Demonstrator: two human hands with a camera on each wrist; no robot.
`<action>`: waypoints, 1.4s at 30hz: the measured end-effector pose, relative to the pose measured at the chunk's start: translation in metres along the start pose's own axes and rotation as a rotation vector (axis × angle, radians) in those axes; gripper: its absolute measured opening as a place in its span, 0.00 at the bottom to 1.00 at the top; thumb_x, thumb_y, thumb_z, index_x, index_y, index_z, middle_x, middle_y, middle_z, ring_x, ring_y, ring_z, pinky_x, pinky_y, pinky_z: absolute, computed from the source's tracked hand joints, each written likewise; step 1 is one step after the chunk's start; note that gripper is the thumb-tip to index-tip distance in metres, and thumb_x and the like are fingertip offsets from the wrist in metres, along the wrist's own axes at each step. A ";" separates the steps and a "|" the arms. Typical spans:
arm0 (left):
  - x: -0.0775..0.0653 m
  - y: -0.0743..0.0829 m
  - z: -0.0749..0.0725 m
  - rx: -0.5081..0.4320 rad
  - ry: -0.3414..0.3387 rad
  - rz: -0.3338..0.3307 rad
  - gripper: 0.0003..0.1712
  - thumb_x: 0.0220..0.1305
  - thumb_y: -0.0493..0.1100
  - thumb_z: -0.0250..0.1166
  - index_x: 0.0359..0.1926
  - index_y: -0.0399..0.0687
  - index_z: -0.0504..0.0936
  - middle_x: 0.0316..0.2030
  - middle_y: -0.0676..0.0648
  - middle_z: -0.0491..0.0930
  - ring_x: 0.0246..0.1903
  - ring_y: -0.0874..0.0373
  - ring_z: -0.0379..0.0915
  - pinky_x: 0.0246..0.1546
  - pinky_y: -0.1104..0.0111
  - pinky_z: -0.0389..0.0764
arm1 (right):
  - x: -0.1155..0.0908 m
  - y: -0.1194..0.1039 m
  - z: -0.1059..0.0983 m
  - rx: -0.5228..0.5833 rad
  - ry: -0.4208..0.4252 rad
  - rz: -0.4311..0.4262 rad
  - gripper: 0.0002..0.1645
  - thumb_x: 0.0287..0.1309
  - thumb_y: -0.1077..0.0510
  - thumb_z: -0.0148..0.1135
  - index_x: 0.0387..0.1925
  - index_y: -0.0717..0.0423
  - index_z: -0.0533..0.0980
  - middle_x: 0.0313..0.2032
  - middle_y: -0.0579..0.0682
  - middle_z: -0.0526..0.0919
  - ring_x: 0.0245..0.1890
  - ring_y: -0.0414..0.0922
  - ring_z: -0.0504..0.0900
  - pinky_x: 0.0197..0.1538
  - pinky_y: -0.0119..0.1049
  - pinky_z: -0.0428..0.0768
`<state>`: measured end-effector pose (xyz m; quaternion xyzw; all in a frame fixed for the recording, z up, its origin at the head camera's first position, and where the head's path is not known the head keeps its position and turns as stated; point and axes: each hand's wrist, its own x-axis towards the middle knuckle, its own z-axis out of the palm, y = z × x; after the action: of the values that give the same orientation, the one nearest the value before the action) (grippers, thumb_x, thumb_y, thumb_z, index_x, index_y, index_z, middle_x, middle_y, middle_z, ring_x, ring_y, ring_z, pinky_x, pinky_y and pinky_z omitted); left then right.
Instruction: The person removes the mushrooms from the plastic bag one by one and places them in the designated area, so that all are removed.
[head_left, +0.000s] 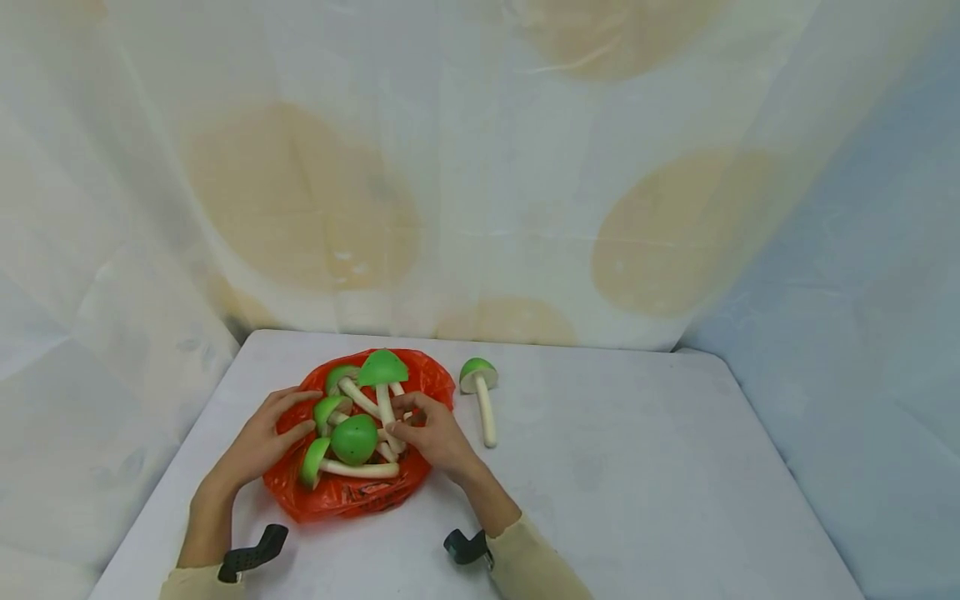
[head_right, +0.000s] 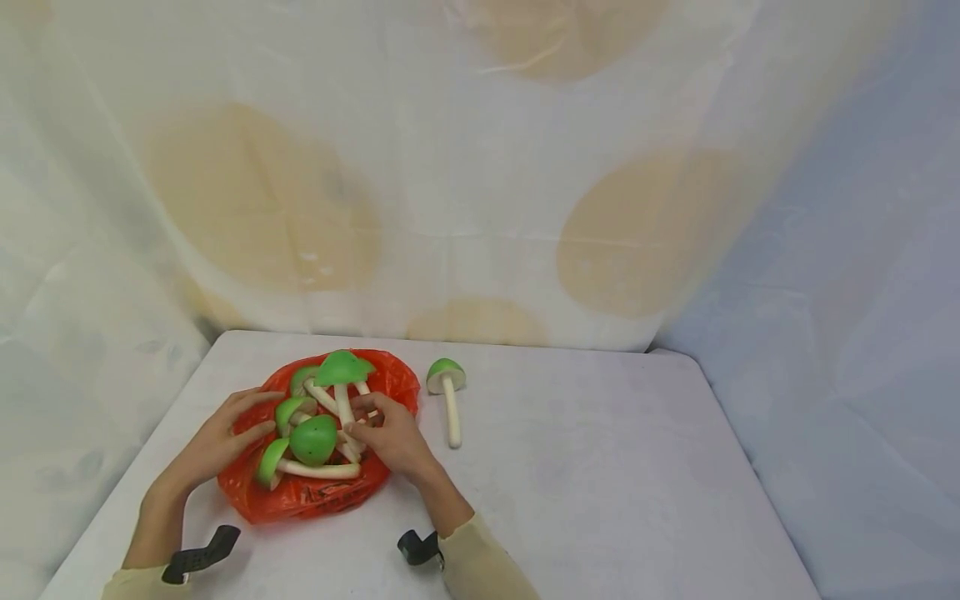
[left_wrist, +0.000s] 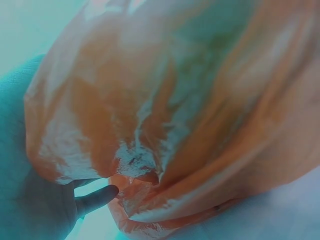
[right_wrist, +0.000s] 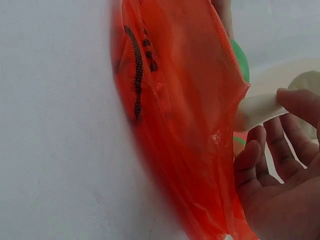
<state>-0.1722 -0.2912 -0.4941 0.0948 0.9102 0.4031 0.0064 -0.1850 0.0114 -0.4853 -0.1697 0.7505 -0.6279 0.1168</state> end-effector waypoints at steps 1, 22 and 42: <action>0.000 0.000 0.000 0.001 -0.001 0.000 0.26 0.71 0.51 0.62 0.67 0.50 0.74 0.68 0.35 0.62 0.69 0.33 0.56 0.61 0.28 0.61 | 0.000 0.000 0.000 0.007 0.000 0.001 0.18 0.62 0.55 0.68 0.54 0.51 0.78 0.47 0.48 0.80 0.42 0.48 0.77 0.37 0.30 0.80; 0.002 -0.003 0.001 0.005 -0.005 -0.006 0.26 0.71 0.52 0.63 0.66 0.51 0.74 0.69 0.36 0.62 0.69 0.33 0.56 0.61 0.28 0.60 | -0.011 0.002 -0.013 -0.054 0.036 0.011 0.18 0.64 0.61 0.64 0.55 0.57 0.76 0.46 0.56 0.79 0.44 0.54 0.77 0.38 0.29 0.77; 0.003 0.004 0.001 0.027 -0.001 -0.011 0.26 0.71 0.51 0.63 0.67 0.50 0.74 0.70 0.34 0.59 0.70 0.31 0.54 0.61 0.27 0.61 | -0.019 0.006 -0.065 -0.127 0.153 0.005 0.20 0.65 0.53 0.66 0.56 0.51 0.75 0.47 0.51 0.78 0.45 0.49 0.77 0.38 0.33 0.82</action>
<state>-0.1747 -0.2877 -0.4914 0.0902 0.9160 0.3908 0.0076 -0.1934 0.0792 -0.4798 -0.1265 0.7960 -0.5899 0.0497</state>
